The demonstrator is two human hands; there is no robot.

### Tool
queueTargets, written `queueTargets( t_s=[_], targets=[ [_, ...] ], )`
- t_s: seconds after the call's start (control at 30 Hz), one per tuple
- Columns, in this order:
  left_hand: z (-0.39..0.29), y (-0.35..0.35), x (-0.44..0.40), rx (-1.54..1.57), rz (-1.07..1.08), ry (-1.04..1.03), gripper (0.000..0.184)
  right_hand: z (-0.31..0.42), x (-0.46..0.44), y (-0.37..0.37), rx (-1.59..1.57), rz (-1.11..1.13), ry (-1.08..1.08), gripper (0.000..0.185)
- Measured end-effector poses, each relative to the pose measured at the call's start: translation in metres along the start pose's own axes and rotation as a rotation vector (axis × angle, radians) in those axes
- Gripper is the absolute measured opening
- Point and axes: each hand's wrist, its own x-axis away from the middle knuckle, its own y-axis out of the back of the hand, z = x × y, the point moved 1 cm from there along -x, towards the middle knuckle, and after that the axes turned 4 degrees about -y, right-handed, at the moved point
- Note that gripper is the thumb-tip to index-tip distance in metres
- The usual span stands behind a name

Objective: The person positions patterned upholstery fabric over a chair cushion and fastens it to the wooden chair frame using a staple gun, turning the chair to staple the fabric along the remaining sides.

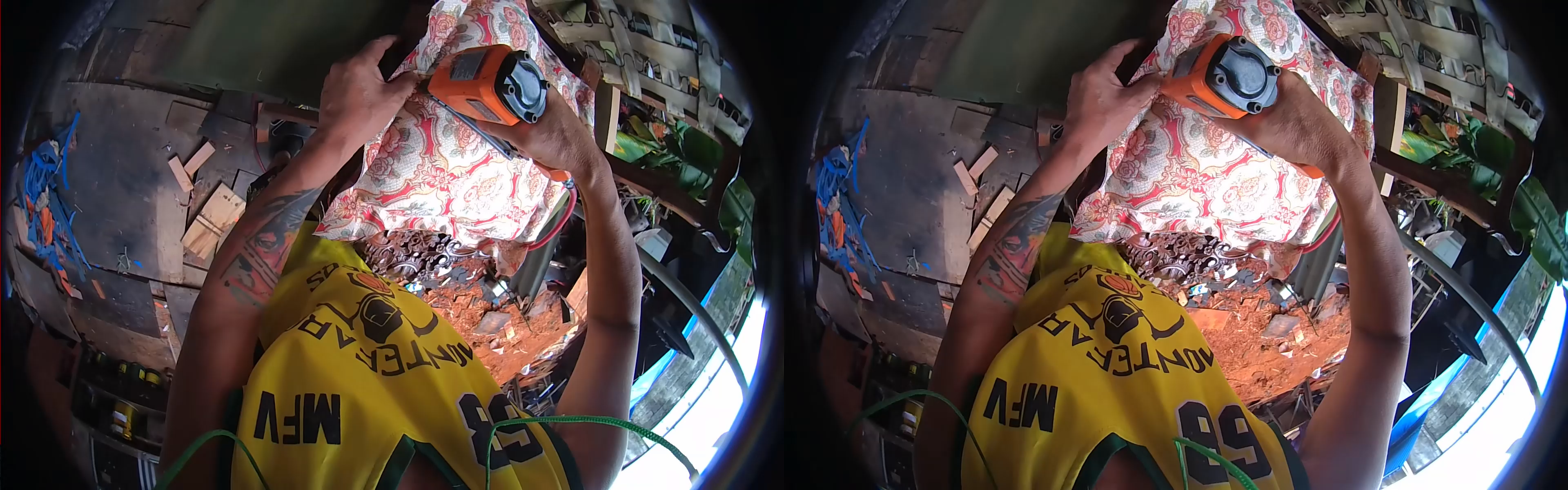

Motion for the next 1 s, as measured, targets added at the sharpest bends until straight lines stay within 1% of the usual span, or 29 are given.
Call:
queueTargets(
  t_s=[0.03, 0.1, 0.13, 0.2, 0.23, 0.3, 0.43, 0.5, 0.53, 0.57, 0.63, 0.7, 0.77, 0.8, 0.87, 0.93, 1.0],
  targets=[
    [0.002, -0.001, 0.0, 0.002, -0.007, 0.006, 0.061, -0.002, -0.001, -0.003, 0.005, 0.006, 0.005, 0.053],
    [0.003, -0.001, 0.0, -0.048, -0.045, -0.065, 0.063, -0.002, -0.003, -0.005, 0.017, -0.069, 0.11, 0.054],
    [0.003, -0.001, -0.001, -0.046, -0.05, -0.059, 0.063, 0.001, -0.003, -0.004, 0.021, -0.063, 0.113, 0.054],
    [0.002, -0.001, 0.0, 0.001, 0.002, 0.032, 0.061, 0.007, -0.004, -0.002, 0.029, -0.005, -0.038, 0.053],
    [0.002, -0.001, 0.0, 0.001, -0.002, 0.038, 0.061, 0.006, -0.004, -0.003, 0.031, 0.001, -0.034, 0.053],
    [0.002, -0.001, 0.0, -0.005, -0.036, -0.043, 0.058, 0.001, -0.005, -0.004, 0.031, -0.026, 0.031, 0.051],
    [0.004, -0.002, 0.0, -0.008, -0.041, -0.037, 0.055, 0.011, -0.007, -0.005, 0.044, -0.028, 0.026, 0.048],
    [0.004, -0.004, 0.001, 0.015, -0.056, -0.049, 0.05, 0.017, -0.006, -0.003, 0.004, 0.019, -0.078, 0.045],
    [0.006, -0.006, 0.001, 0.02, -0.053, -0.048, 0.05, 0.006, -0.01, -0.007, 0.019, 0.006, 0.046, 0.047],
    [0.008, -0.006, 0.001, 0.048, -0.055, -0.047, 0.049, -0.006, -0.013, -0.013, 0.023, 0.005, 0.042, 0.047],
    [0.012, -0.006, 0.0, 0.076, -0.063, -0.045, 0.048, -0.011, -0.017, -0.019, 0.124, -0.153, 0.393, 0.047],
    [0.011, -0.005, 0.001, 0.045, -0.098, -0.131, 0.043, -0.013, -0.011, -0.019, 0.127, -0.139, 0.356, 0.046],
    [0.01, -0.004, 0.002, 0.081, -0.069, -0.095, 0.042, -0.014, -0.01, -0.017, 0.095, -0.055, 0.074, 0.043],
    [0.009, -0.004, 0.002, 0.115, -0.035, -0.064, 0.042, -0.008, -0.01, -0.014, 0.098, -0.05, 0.076, 0.043],
    [0.008, -0.002, 0.0, 0.088, -0.027, -0.047, 0.042, 0.003, -0.01, -0.006, 0.067, 0.047, -0.028, 0.043],
    [0.009, -0.005, 0.001, 0.06, -0.012, -0.033, 0.042, 0.002, -0.008, -0.007, 0.037, 0.042, -0.02, 0.043],
    [0.008, -0.004, 0.001, 0.017, -0.093, -0.131, 0.043, -0.002, -0.009, -0.008, 0.005, 0.03, -0.008, 0.043]
  ],
)
